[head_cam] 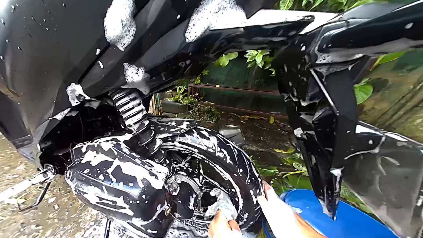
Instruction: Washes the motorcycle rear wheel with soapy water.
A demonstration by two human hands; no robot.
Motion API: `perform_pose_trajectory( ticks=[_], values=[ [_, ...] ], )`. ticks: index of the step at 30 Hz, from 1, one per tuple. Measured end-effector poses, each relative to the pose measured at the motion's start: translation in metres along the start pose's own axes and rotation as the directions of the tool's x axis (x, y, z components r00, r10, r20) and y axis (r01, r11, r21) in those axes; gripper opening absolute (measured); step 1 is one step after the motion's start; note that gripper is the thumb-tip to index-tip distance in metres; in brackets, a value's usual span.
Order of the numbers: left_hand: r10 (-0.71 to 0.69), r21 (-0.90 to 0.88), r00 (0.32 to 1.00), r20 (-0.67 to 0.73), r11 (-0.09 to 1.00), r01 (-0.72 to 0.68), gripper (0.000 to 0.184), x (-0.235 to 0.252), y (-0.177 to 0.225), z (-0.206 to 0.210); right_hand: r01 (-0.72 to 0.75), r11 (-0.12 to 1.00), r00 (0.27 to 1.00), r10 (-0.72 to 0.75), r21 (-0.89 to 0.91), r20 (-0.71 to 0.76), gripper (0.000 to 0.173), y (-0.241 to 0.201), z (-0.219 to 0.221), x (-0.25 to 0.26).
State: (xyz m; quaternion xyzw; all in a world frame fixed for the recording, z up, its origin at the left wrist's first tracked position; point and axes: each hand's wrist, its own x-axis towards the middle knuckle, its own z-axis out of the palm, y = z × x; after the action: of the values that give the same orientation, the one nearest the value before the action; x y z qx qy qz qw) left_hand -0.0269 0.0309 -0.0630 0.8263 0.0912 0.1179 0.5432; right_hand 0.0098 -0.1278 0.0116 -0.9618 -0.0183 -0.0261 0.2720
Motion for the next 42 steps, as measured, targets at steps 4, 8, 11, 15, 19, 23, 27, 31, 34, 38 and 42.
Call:
perform_pose_trajectory(
  ticks=[4, 8, 11, 15, 19, 23, 27, 31, 34, 38, 42],
  values=[
    [-0.041, -0.177, 0.995, -0.096, 0.984, 0.023, 0.025, -0.001, -0.007, 0.009, 0.023, 1.000, 1.000, -0.023, -0.009, 0.005, 0.073, 0.002, -0.001, 0.002],
    [-0.219, 0.065, 0.972, 0.090, 0.975, 0.214, 0.036, 0.045, -0.004, 0.005, 0.008, 1.000, 1.000, -0.007, 0.016, -0.003, 0.070, 0.004, 0.001, 0.000],
    [-0.195, -0.020, 0.969, 0.149, 0.980, 0.200, 0.037, 0.061, -0.011, 0.004, -0.015, 0.999, 1.000, 0.015, 0.030, 0.010, 0.070, 0.005, 0.004, 0.001],
    [-0.109, -0.090, 0.986, 0.128, 0.989, 0.121, 0.029, 0.022, -0.014, 0.002, -0.028, 1.000, 0.999, 0.028, 0.004, 0.030, 0.070, 0.008, 0.009, -0.004],
    [-0.106, -0.291, 0.994, -0.022, 0.952, 0.095, 0.021, -0.006, -0.021, 0.006, -0.014, 1.000, 0.999, 0.015, -0.007, 0.045, 0.071, 0.012, 0.008, -0.003],
    [-0.131, -0.103, 0.972, -0.196, 0.988, 0.112, 0.029, 0.005, -0.009, -0.014, -0.005, 0.997, 0.996, 0.011, -0.075, 0.090, 0.072, 0.020, 0.003, -0.004],
    [-0.190, 0.213, 0.976, -0.102, 0.955, 0.208, 0.035, 0.012, -0.013, -0.002, 0.009, 0.993, 0.989, 0.009, -0.121, 0.146, 0.076, 0.023, -0.002, -0.009],
    [-0.378, 0.481, 0.914, 0.148, 0.835, 0.268, 0.042, 0.039, -0.018, 0.001, -0.027, 0.990, 0.984, 0.051, -0.139, 0.170, 0.076, 0.021, -0.003, -0.011],
    [-0.441, 0.540, 0.887, 0.138, 0.784, 0.305, 0.044, 0.048, -0.005, -0.001, -0.037, 0.992, 0.980, 0.060, -0.122, 0.188, 0.078, 0.019, -0.002, -0.012],
    [-0.452, 0.470, 0.862, 0.228, 0.827, 0.309, 0.058, 0.068, 0.016, -0.004, -0.069, 0.984, 0.976, 0.101, -0.163, 0.193, 0.080, 0.017, -0.001, -0.010],
    [-0.236, 0.011, 0.869, 0.435, 0.966, 0.257, 0.054, 0.085, -0.008, -0.015, 0.008, 0.999, 0.980, 0.003, -0.053, 0.198, 0.076, 0.021, -0.008, -0.010]
  ],
)
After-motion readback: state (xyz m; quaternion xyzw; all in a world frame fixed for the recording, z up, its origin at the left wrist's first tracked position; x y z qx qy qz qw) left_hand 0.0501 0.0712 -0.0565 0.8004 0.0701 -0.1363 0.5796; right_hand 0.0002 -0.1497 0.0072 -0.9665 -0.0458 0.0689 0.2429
